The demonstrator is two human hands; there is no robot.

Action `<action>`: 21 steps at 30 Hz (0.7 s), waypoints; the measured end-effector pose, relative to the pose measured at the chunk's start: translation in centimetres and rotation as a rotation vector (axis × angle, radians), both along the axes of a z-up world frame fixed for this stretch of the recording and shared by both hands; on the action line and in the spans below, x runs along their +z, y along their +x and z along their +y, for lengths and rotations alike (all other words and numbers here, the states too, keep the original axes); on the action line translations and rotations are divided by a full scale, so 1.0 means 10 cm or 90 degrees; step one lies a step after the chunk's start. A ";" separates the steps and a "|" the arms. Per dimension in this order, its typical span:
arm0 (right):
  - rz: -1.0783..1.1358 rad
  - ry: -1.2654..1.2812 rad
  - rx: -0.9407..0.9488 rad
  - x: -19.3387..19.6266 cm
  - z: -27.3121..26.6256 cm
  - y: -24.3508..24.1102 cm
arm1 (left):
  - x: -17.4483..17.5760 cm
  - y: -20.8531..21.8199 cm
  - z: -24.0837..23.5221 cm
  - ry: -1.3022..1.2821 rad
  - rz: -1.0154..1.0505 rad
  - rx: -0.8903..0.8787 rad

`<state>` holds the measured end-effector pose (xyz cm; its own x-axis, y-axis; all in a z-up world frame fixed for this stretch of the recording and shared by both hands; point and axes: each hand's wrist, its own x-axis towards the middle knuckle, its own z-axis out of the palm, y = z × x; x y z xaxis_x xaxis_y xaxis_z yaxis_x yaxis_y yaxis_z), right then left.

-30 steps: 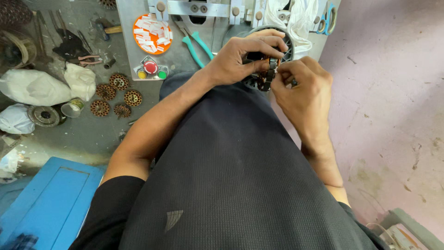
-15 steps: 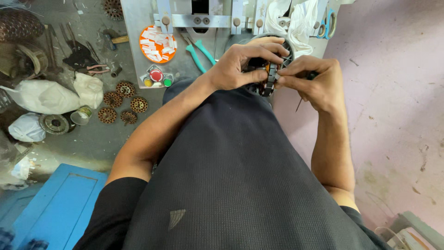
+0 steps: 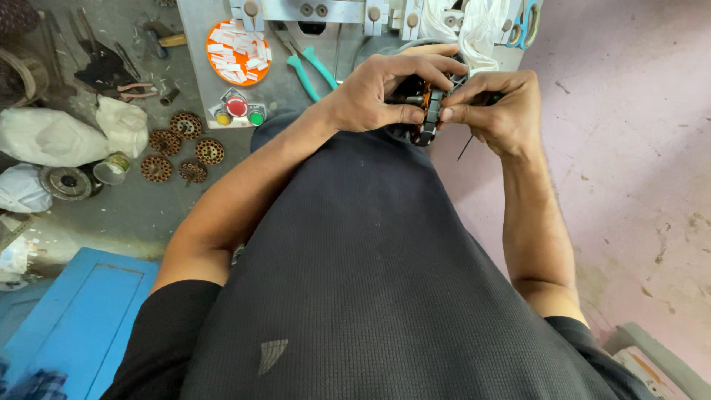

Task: The person works on an electric fan motor by hand and using a screwdriver to arrange internal wiring and components.

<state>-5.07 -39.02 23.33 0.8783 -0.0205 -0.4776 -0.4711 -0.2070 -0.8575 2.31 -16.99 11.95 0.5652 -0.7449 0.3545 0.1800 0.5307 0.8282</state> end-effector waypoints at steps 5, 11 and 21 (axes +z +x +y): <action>0.010 0.044 -0.023 0.01 0.07 0.04 | -0.04 -0.01 0.01 -0.015 0.012 -0.004; 0.000 0.049 -0.104 -0.03 0.12 -0.03 | -0.05 -0.04 -0.02 0.007 -0.012 0.011; -0.066 0.414 -0.528 -0.38 -0.24 -0.61 | 0.16 -0.20 -0.11 0.221 -0.291 0.156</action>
<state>-11.22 -41.45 19.56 0.7436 -0.3994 -0.5362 -0.1729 0.6598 -0.7313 0.34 -18.05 13.59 0.5826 -0.7280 0.3614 -0.3263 0.1978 0.9243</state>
